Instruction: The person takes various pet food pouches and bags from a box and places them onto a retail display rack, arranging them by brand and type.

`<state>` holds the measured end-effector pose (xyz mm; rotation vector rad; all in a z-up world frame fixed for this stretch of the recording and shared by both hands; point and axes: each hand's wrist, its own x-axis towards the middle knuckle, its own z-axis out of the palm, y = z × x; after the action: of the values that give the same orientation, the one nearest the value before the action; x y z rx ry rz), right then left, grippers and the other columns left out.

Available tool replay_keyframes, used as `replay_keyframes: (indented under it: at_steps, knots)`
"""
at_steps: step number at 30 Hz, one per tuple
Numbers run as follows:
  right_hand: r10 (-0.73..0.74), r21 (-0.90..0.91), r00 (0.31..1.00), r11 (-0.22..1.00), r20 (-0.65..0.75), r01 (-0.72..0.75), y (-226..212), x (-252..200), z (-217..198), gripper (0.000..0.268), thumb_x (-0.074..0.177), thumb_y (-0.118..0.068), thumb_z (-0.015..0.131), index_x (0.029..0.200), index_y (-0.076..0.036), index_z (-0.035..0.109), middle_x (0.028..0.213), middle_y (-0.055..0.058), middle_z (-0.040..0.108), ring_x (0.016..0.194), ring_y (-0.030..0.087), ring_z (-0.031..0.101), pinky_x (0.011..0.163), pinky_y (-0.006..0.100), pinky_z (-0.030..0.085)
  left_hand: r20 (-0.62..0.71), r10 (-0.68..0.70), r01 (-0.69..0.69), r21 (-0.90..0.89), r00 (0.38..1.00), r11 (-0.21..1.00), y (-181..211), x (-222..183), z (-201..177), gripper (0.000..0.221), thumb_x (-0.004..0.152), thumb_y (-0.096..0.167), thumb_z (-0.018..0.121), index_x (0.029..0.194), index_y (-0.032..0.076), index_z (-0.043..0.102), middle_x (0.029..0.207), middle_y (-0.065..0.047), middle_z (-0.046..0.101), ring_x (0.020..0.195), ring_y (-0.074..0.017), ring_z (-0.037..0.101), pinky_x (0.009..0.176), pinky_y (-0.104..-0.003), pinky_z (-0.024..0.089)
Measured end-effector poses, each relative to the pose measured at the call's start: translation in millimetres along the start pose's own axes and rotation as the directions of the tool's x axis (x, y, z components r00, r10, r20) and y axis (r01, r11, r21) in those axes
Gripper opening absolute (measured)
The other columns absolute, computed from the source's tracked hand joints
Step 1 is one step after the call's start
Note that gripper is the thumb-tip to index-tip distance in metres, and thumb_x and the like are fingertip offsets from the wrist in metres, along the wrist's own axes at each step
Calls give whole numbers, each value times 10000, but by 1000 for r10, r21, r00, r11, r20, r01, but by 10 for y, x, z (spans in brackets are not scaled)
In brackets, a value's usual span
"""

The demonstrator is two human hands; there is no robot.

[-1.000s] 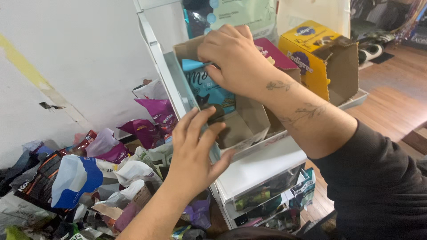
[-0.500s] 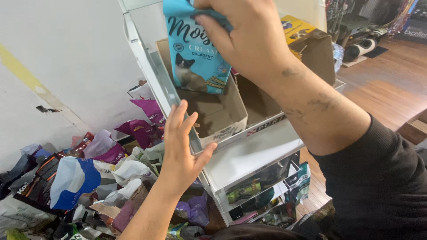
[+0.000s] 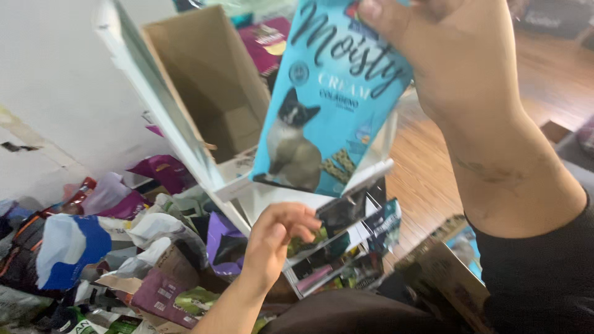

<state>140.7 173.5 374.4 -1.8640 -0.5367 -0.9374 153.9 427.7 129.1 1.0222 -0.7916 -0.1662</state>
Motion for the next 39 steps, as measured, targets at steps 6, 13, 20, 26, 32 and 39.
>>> replay_keyframes:
  at_steps: [6,13,20,26,32,39]
  knots:
    - [227,-101,974,969,3,-226,161,-522,-596,124,1139,-26,766,1228,-59,686,1109,25,760,1003,91,715,920,238,609,217,-218,305,-560,951,770,-985,221,145,514,1109,490,628,1314,36,754,1330,-236,754,1217,-558,701,1182,-631,452]
    - [446,36,893,895,-65,-445,790,-1186,-1422,157,1045,-40,757,1184,-75,693,1079,29,764,985,102,746,955,232,638,380,-377,524,-444,845,727,-1463,425,957,771,1095,280,670,1690,-41,298,1194,-311,772,1119,-461,772,1049,-549,612]
    - [708,220,650,705,-278,-674,1169,-2289,-2146,347,903,-82,862,1227,-46,742,935,89,769,771,111,723,723,236,597,415,-525,632,-175,743,755,-2213,288,1852,467,1023,142,683,1424,-71,574,1187,-329,785,955,-470,815,816,-493,702]
    - [718,75,553,636,-423,-768,1474,-3277,-2827,322,910,-148,901,1203,-114,773,914,50,776,765,75,688,724,198,552,350,-649,587,277,676,761,-2943,304,2455,408,969,127,751,1365,62,682,1206,-180,788,1066,-334,781,956,-451,634]
    - [699,-30,510,575,-501,-817,1747,-3991,-3243,254,955,-108,863,1191,-122,771,894,79,771,746,143,700,730,261,550,372,-699,187,790,611,584,-3367,381,2848,518,959,455,705,1454,311,655,1051,-74,835,1093,-390,767,1019,-508,551]
    - [694,-251,482,414,-535,-875,2329,-4905,-3193,266,915,-205,868,1167,-206,784,984,103,796,911,278,738,824,413,554,513,-500,-339,852,698,400,-3905,60,2859,615,995,379,696,1572,205,575,794,-14,804,790,-297,784,916,-455,516]
